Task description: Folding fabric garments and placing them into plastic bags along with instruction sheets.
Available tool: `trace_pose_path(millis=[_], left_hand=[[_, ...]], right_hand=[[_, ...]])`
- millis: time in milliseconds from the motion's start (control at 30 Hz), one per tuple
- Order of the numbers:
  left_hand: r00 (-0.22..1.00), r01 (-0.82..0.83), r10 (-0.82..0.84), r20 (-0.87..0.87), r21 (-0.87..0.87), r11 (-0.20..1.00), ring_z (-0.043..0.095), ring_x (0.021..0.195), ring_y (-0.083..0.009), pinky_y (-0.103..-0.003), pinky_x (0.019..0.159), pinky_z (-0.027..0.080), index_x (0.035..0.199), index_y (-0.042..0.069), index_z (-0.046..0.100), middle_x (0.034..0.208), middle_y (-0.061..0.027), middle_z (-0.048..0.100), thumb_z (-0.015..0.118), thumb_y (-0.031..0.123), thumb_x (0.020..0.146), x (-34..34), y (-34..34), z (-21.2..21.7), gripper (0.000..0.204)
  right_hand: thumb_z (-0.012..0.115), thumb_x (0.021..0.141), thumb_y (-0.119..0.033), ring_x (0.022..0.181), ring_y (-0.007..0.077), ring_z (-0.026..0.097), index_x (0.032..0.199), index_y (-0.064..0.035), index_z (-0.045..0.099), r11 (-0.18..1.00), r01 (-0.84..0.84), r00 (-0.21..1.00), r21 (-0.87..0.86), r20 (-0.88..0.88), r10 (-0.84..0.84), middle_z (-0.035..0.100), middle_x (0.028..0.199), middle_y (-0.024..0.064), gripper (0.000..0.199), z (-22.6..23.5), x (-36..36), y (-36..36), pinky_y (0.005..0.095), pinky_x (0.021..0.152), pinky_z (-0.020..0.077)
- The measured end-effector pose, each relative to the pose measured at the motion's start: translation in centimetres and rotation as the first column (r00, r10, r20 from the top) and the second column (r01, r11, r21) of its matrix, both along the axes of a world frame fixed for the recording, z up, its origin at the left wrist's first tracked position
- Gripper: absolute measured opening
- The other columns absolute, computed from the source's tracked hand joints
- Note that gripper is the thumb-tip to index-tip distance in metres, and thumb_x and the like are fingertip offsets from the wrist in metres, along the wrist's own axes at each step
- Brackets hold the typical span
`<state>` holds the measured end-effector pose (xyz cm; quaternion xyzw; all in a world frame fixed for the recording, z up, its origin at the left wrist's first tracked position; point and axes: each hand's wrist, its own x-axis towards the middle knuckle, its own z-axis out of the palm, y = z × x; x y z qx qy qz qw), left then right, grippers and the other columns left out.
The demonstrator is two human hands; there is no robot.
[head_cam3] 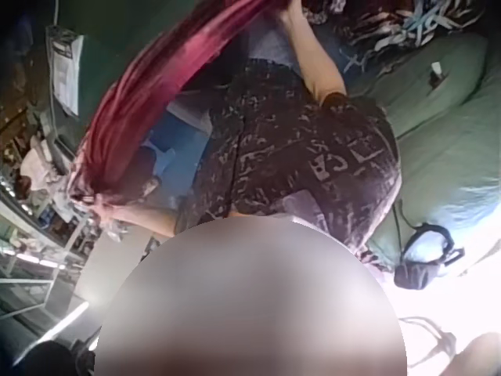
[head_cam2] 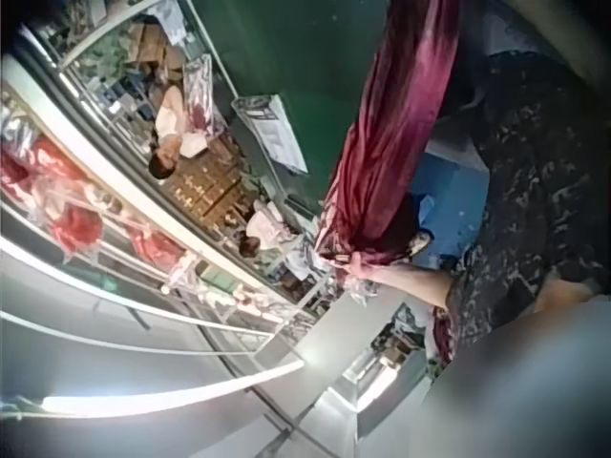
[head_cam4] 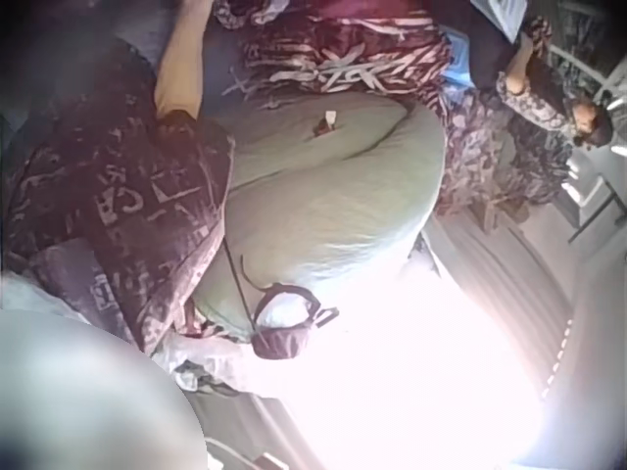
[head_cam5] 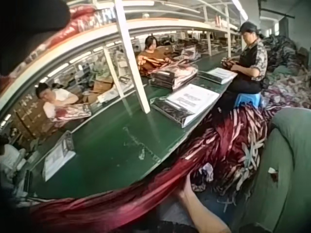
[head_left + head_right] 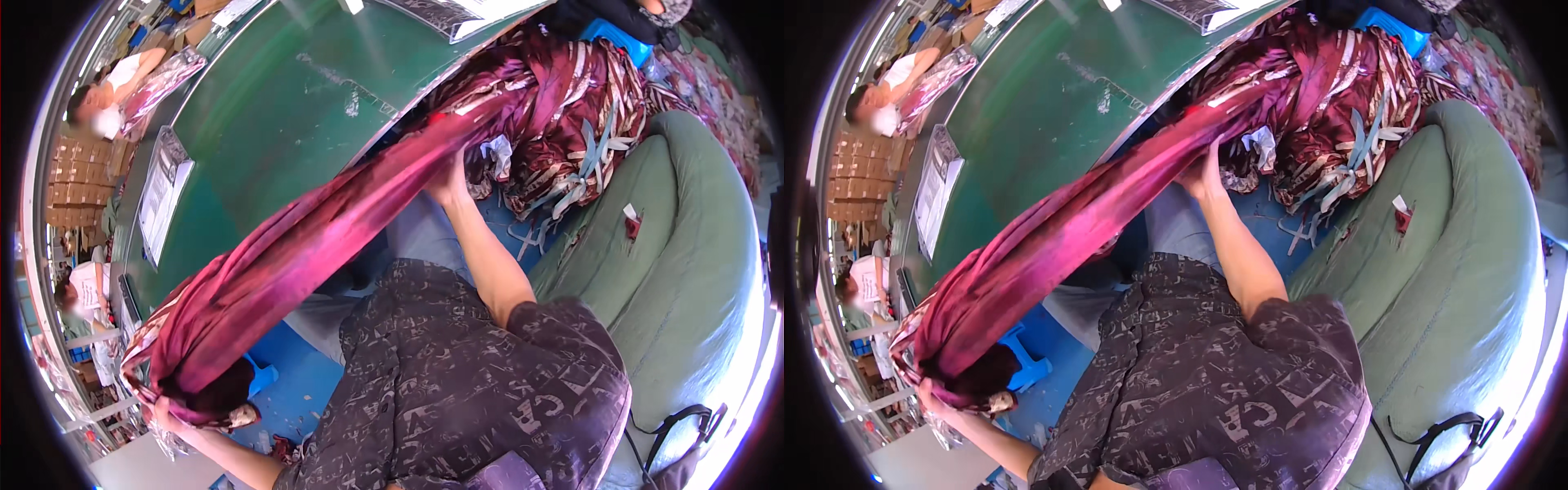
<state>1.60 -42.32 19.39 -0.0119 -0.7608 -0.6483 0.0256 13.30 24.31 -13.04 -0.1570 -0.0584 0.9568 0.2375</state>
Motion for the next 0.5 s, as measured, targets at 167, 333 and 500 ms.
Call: trace_pose_path(millis=[167, 333, 500], left_hand=[[0.946, -0.312, 0.319, -0.05, 0.103, 0.944, 0.063, 0.11, -0.024, -0.033, 0.098, 0.047, 0.139, 0.004, 0.055, 0.128, -0.0131, 0.064, 0.067, 0.03, 0.088, 6.4, -3.5, 2.8, 0.058], [0.95, -0.27, 0.156, -0.27, -0.46, 0.846, 0.064, 0.105, -0.0264, -0.039, 0.094, 0.052, 0.141, 0.005, 0.051, 0.124, -0.0191, 0.063, 0.044, 0.033, 0.101, 7.6, -19.4, -0.2, 0.049], [0.984, -0.174, 0.125, -0.126, -0.539, 0.824, 0.063, 0.108, -0.0248, -0.036, 0.095, 0.05, 0.141, 0.005, 0.051, 0.126, -0.0168, 0.063, 0.05, 0.031, 0.1, 7.3, -27.3, -5.0, 0.049]], right_hand=[[0.056, 0.091, -0.065, 0.117, 0.0326, 0.059, 0.136, -0.0084, 0.055, 0.967, 0.254, 0.955, 0.003, 0.155, -0.251, 0.06, 0.134, 0.0156, 0.072, -1.9, -2.9, 1.7, 0.0459, 0.106, 0.0452], [0.058, 0.096, -0.045, 0.106, 0.029, 0.064, 0.123, -0.0071, 0.061, 0.98, 0.198, 0.947, 0.009, 0.256, -0.194, 0.066, 0.12, 0.0134, 0.047, -4.0, -1.9, 6.7, 0.0405, 0.094, 0.051], [0.055, 0.096, -0.048, 0.106, 0.0291, 0.064, 0.126, -0.0076, 0.06, 0.912, 0.131, 0.717, 0.389, 0.598, -0.358, 0.066, 0.122, 0.0143, 0.051, -12.0, 0.0, 8.7, 0.0402, 0.092, 0.0528]])
